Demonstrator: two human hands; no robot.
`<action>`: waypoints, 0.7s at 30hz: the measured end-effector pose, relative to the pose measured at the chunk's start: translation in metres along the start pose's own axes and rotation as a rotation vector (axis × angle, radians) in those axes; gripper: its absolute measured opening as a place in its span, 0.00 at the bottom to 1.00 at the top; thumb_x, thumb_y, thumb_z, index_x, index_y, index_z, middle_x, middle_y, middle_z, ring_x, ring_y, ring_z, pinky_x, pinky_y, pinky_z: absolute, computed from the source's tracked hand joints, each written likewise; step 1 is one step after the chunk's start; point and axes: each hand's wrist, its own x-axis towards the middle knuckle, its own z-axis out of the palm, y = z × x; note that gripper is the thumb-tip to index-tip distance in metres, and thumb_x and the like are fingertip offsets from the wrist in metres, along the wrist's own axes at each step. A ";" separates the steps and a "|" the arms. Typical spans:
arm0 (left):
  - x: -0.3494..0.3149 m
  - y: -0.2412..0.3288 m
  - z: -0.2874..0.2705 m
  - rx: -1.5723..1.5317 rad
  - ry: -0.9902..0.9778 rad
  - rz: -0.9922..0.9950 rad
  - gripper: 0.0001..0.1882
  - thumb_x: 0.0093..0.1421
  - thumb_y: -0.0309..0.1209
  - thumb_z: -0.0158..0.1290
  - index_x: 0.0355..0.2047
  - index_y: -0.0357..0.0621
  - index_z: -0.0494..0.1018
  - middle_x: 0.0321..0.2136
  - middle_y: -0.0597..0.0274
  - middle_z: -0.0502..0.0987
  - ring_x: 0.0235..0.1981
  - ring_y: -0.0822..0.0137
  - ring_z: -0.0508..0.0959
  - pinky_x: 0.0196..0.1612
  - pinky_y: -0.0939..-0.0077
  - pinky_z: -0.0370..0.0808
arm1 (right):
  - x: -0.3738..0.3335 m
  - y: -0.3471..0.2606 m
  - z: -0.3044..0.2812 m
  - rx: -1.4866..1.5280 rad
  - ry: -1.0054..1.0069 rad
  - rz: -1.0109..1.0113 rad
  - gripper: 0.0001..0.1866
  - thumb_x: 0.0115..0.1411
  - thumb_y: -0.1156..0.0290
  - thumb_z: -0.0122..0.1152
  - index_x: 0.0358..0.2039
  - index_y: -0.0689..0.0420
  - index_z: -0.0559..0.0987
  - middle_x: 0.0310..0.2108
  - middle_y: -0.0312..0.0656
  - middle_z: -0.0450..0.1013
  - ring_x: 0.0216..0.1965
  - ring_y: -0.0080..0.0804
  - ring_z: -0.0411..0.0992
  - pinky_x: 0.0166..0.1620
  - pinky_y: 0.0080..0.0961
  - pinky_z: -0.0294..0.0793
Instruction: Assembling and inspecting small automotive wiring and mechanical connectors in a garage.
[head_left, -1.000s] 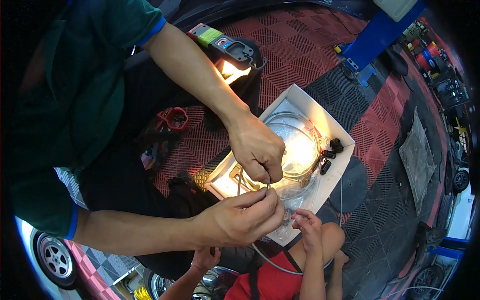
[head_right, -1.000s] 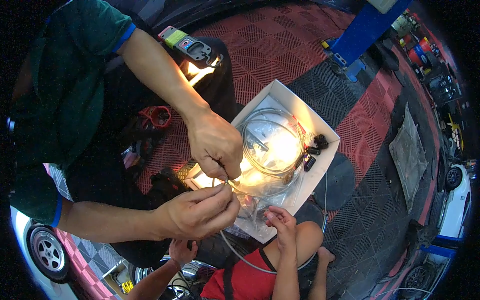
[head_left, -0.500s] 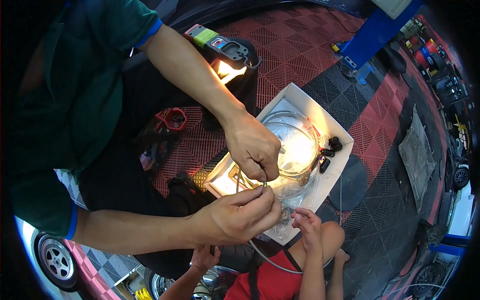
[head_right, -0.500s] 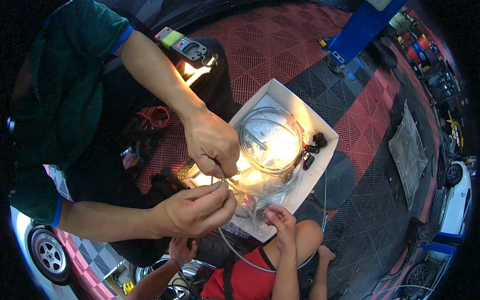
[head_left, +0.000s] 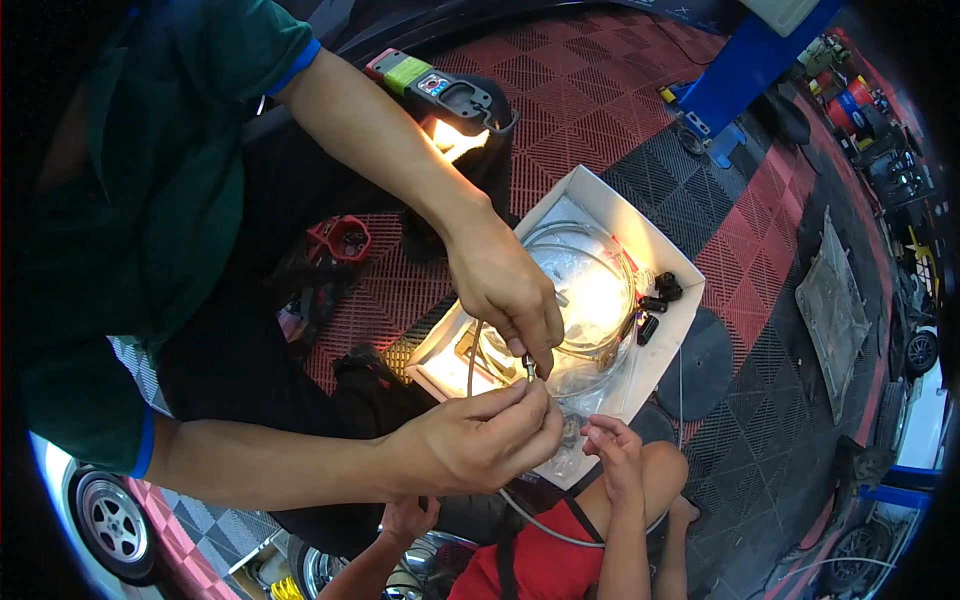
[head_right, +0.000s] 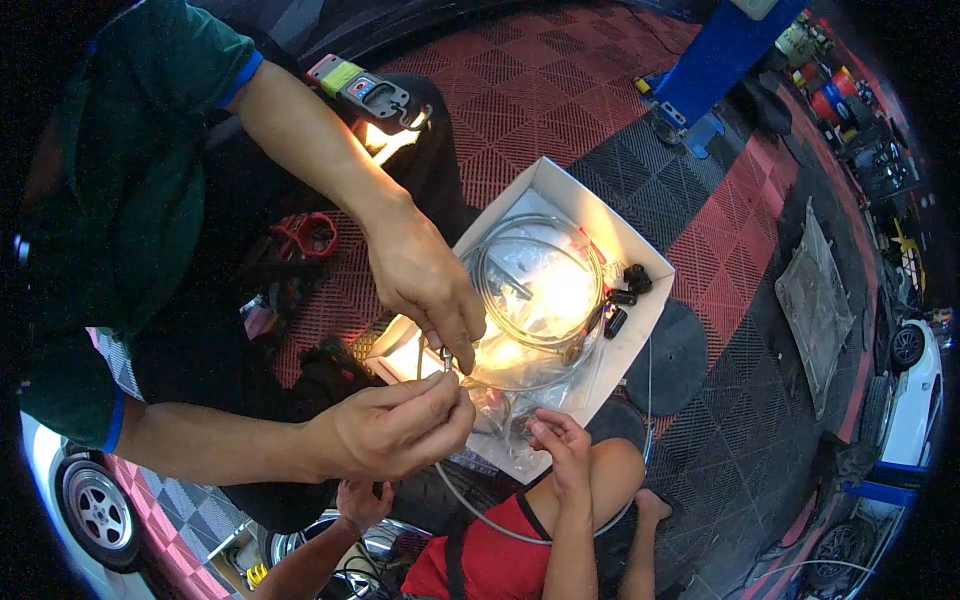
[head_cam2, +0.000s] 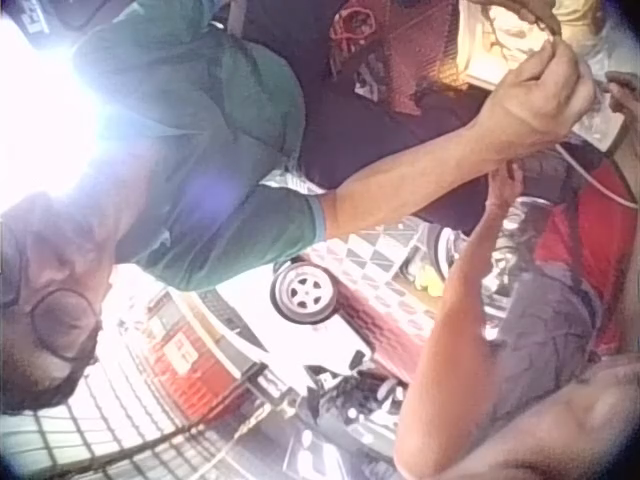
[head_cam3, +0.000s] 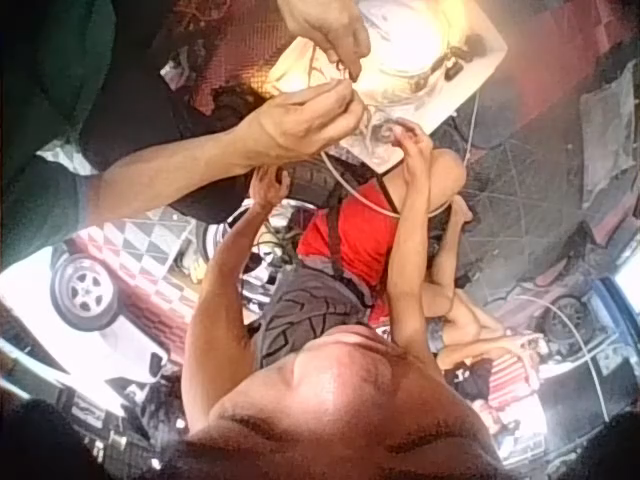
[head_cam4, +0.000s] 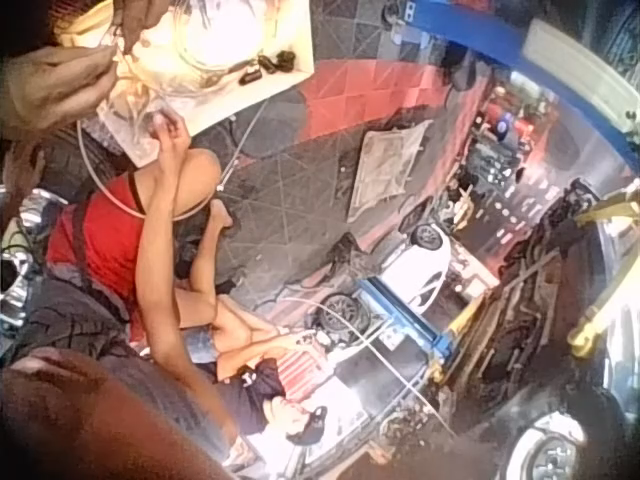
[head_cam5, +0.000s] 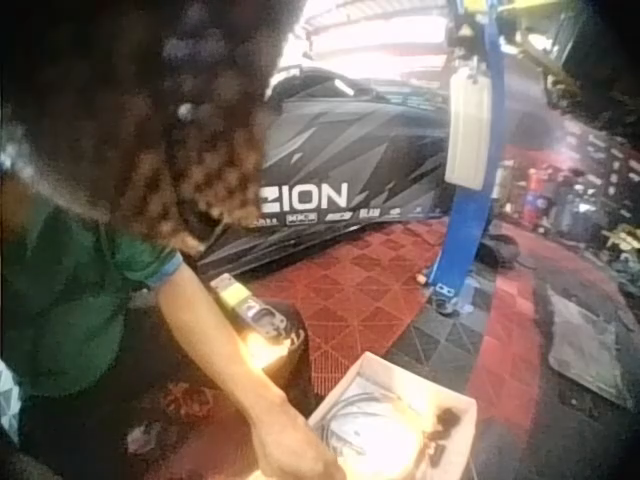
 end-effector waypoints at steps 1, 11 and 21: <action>-0.001 -0.001 0.001 0.002 0.014 0.024 0.16 0.52 0.37 0.55 0.40 0.46 0.76 0.38 0.49 0.78 0.43 0.44 0.76 0.47 0.51 0.71 | 0.000 0.000 0.000 0.000 -0.002 -0.001 0.18 0.57 0.71 0.66 0.46 0.67 0.76 0.35 0.44 0.78 0.29 0.23 0.74 0.35 0.18 0.74; -0.013 -0.026 0.024 0.213 0.095 0.079 0.23 0.55 0.47 0.57 0.46 0.47 0.76 0.45 0.49 0.76 0.51 0.45 0.73 0.53 0.51 0.68 | -0.002 -0.003 0.003 -0.003 0.002 0.000 0.19 0.57 0.70 0.66 0.46 0.66 0.76 0.35 0.44 0.78 0.30 0.23 0.74 0.36 0.19 0.74; -0.018 -0.035 0.027 0.212 -0.013 0.097 0.27 0.57 0.50 0.53 0.52 0.48 0.73 0.51 0.49 0.73 0.55 0.45 0.70 0.55 0.49 0.65 | -0.002 -0.003 0.003 -0.006 0.005 0.004 0.19 0.56 0.70 0.67 0.46 0.66 0.76 0.35 0.43 0.78 0.30 0.22 0.74 0.35 0.18 0.74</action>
